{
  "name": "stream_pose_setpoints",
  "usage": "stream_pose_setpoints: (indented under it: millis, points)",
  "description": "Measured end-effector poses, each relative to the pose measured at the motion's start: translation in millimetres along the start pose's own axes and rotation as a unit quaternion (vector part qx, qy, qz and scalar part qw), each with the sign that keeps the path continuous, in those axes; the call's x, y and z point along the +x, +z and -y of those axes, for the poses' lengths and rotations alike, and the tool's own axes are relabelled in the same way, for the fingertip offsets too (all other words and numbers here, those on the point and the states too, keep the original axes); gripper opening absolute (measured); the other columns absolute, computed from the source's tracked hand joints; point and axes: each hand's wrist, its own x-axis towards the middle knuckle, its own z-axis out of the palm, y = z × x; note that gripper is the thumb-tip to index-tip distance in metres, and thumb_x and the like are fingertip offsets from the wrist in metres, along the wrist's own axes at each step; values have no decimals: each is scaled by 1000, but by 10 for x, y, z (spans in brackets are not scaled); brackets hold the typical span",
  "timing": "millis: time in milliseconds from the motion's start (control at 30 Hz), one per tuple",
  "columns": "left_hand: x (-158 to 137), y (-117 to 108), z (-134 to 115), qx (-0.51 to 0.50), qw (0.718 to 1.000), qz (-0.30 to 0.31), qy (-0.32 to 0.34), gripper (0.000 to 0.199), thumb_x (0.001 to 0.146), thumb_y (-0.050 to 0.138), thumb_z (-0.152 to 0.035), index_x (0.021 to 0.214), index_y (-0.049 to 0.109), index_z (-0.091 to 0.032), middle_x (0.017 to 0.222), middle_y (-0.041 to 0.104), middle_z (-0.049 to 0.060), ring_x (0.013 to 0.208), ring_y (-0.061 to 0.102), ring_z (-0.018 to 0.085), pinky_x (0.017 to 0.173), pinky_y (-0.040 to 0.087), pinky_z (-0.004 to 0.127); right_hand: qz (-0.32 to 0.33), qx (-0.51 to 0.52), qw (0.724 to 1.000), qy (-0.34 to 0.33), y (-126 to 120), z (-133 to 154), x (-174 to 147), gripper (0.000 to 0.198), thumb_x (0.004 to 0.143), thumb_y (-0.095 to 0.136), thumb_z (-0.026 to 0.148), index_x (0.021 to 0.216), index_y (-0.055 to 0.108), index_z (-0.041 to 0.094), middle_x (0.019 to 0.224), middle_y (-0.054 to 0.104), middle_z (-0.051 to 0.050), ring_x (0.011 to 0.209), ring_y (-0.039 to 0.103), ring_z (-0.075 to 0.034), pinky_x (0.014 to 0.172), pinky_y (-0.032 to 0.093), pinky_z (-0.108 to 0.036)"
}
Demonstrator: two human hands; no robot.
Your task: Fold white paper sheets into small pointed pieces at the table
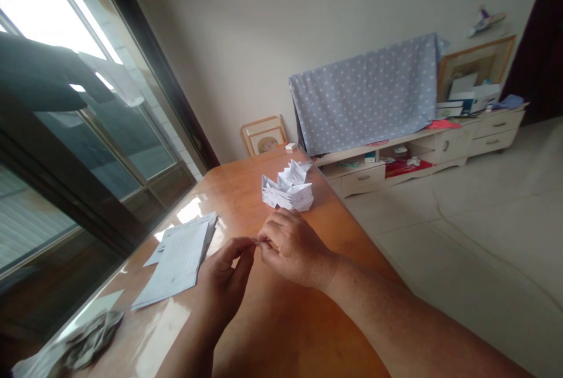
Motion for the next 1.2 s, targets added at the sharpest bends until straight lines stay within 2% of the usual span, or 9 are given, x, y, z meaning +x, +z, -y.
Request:
stream_pose_setpoints:
  millis: [333, 633, 833, 967, 1100, 1200]
  points:
    - [-5, -70, 44, -13, 1000, -2, -6, 8, 96, 57, -24, 99, 64, -22, 90, 70, -1, 77, 64, 11, 70, 45, 21, 3, 4, 1000, 6, -55, -39, -10, 11, 84, 61, 9, 84, 59, 21, 84, 64, -4, 85, 56, -21, 81, 43, -36]
    - [5, -115, 59, -11, 1000, -4, -19, 9, 96, 57, -26, 96, 64, -22, 86, 70, -1, 72, 62, 11, 65, 44, 21, 1, 4, 1000, 21, -75, -72, -12, 14, 82, 61, 7, 85, 58, 21, 85, 64, -3, 84, 57, -21, 79, 44, -34]
    - [10, -128, 46, 6, 1000, -17, -21, 8, 94, 57, -25, 94, 64, -22, 81, 68, -2, 70, 62, 12, 65, 44, 22, -23, -15, 999, 44, -81, -140, -15, 19, 77, 60, 4, 84, 59, 21, 83, 64, -4, 85, 58, -22, 79, 45, -35]
    - [9, -109, 52, 18, 999, -21, -29, 8, 94, 57, -25, 92, 64, -22, 81, 69, -2, 70, 63, 12, 65, 44, 22, -48, -4, 998, 51, -92, -134, -14, 18, 79, 59, 5, 89, 61, 21, 87, 65, -5, 88, 59, -22, 81, 45, -37]
    - [1, -57, 42, 38, 999, 2, -23, 10, 94, 55, -23, 94, 64, -23, 84, 70, -1, 71, 64, 12, 66, 44, 23, -10, 17, 1000, 19, -38, -24, -20, 20, 81, 63, 11, 98, 63, 21, 97, 67, -6, 95, 59, -24, 89, 44, -39]
    - [-4, -33, 16, 58, 998, 17, -13, 11, 93, 54, -22, 94, 65, -23, 83, 70, 0, 71, 64, 13, 65, 43, 24, 7, 12, 1000, 7, 31, 37, -26, 14, 81, 65, 13, 93, 63, 21, 92, 67, -5, 92, 60, -23, 90, 43, -41]
